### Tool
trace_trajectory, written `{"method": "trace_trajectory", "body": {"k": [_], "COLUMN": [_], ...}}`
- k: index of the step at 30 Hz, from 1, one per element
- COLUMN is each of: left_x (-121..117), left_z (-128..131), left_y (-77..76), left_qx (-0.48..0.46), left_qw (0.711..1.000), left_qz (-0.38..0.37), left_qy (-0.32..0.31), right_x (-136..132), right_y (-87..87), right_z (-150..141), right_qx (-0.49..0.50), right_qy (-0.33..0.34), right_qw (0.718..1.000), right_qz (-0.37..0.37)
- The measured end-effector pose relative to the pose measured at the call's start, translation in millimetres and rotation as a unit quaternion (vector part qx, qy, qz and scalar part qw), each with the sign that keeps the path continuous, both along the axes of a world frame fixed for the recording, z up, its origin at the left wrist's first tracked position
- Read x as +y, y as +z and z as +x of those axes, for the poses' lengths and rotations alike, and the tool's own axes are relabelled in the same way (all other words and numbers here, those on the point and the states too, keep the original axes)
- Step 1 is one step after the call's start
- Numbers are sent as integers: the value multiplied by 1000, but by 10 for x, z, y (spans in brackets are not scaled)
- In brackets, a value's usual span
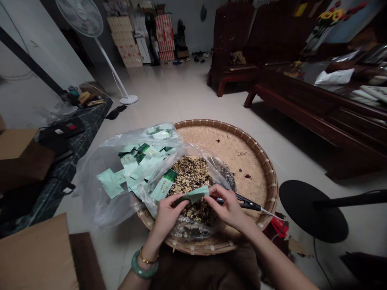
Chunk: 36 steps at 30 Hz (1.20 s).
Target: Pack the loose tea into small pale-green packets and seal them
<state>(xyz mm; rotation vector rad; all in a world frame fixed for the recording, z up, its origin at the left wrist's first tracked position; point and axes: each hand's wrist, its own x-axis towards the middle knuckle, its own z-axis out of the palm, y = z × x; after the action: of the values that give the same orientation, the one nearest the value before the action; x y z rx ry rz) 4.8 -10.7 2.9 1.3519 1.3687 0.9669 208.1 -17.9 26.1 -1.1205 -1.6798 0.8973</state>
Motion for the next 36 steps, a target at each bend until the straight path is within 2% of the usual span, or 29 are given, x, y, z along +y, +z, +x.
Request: {"method": "trace_trajectory", "body": {"k": [4,9,12,14,16,18,20,22,24,26,29,31,33,36], "left_x": [-13,-5,-2,-2,-9,-28,-52,-67,-59,-29,22,41,50,70], "left_z": [24,-4,-54,-96,-127,-128,-96,-51,-26,-43,-127,-182,-213,-231], "left_y": [8,3,13,30,56,89,121,139,134,107,61,50,53,51], "left_qx": [31,-37,-7,53,140,242,325,369,371,346,300,266,222,116], "left_qw": [998,996,996,995,983,945,889,849,840,848,867,891,931,985], "left_qz": [29,-59,-55,0,97,219,323,374,381,377,383,357,277,118], "left_qy": [-35,-61,-76,-81,-69,-34,-14,-45,-107,-136,-113,-93,-77,-51], "right_x": [27,49,59,80,116,162,209,248,268,270,263,265,272,272], "right_y": [-57,5,18,2,-16,-17,3,32,54,64,68,76,88,99], "right_z": [-37,-21,-26,-29,-32,-39,-52,-69,-80,-76,-45,-21,-8,-21], "right_qx": [55,107,120,104,68,13,-27,-25,-9,-4,-8,2,19,56], "right_qy": [12,82,156,177,163,137,123,124,130,135,131,125,127,131], "right_qw": [987,964,946,946,956,967,971,969,966,963,960,959,957,951], "right_qz": [-148,-228,-258,-251,-235,-215,-205,-211,-224,-235,-247,-254,-260,-274]}}
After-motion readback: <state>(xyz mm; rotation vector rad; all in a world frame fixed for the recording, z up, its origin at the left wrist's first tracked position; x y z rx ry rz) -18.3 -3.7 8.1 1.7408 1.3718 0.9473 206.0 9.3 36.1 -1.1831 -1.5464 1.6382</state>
